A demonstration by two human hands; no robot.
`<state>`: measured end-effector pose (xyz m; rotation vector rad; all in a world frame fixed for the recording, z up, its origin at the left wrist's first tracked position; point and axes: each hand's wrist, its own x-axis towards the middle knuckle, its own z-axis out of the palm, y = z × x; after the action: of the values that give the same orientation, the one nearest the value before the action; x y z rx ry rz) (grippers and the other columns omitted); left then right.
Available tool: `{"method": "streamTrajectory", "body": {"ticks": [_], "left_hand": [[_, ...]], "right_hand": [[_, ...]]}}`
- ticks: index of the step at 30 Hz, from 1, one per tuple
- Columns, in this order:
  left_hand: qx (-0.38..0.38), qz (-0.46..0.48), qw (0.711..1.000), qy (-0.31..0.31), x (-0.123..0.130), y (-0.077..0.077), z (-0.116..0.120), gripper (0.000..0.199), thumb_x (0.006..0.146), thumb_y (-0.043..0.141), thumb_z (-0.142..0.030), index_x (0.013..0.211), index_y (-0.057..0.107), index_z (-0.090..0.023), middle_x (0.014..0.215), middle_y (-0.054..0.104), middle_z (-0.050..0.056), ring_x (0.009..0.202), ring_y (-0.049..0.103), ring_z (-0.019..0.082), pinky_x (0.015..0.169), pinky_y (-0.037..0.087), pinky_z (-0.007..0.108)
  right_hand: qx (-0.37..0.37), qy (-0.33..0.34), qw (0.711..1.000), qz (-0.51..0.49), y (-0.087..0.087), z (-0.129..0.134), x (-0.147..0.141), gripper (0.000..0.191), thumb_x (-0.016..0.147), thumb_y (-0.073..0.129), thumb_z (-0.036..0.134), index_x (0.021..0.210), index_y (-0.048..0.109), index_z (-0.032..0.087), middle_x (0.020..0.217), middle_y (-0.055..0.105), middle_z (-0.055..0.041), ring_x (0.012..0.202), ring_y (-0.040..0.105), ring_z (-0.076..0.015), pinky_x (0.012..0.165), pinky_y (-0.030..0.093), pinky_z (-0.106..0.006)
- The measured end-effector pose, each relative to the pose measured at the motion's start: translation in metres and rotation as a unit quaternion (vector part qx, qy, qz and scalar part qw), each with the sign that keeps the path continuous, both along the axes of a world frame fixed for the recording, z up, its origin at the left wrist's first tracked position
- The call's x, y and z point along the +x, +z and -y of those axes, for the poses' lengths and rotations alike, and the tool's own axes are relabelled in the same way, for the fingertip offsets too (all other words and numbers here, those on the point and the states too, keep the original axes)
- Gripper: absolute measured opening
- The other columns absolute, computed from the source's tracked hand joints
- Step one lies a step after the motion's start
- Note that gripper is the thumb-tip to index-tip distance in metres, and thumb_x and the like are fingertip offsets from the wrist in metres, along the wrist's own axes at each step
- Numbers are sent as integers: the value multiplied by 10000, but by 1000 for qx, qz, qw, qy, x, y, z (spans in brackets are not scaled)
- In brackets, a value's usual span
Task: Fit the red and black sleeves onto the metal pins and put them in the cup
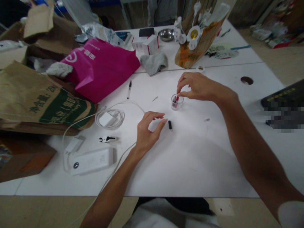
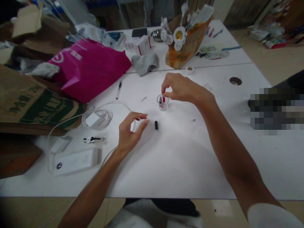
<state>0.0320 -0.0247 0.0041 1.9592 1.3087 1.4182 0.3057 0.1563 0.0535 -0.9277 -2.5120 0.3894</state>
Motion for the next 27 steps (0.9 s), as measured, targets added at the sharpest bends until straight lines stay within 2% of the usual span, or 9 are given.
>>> {"method": "streamTrajectory", "body": {"ticks": [7, 18, 27], "left_hand": [[5, 2, 1000, -6, 0, 0, 0, 169, 1124, 806, -383, 1174, 817, -223, 1045, 842, 66, 995, 764, 217, 924, 630, 395], [7, 2, 1000, -14, 1, 1, 1, 148, 1118, 816, -352, 1184, 821, -221, 1046, 842, 66, 1002, 769, 215, 907, 625, 379], [7, 6, 1000, -24, 0, 1, 1, 103, 1104, 831, -283, 1183, 820, -218, 1060, 838, 54, 1018, 760, 204, 927, 609, 368]], "right_hand": [[-6, 4, 1000, 0, -1, 0, -2, 145, 987, 856, 401, 978, 921, 272, 1109, 803, -92, 1026, 708, -304, 1007, 536, -482], [-15, -1, 1000, 6, -4, -1, -1, 204, 990, 870, 485, 978, 926, 289, 1120, 818, -83, 1056, 708, -309, 997, 539, -458], [-35, 0, 998, 43, 5, 3, -1, 275, 1019, 770, 509, 1041, 921, 281, 1190, 811, -103, 1143, 720, -357, 1053, 532, -498]]}}
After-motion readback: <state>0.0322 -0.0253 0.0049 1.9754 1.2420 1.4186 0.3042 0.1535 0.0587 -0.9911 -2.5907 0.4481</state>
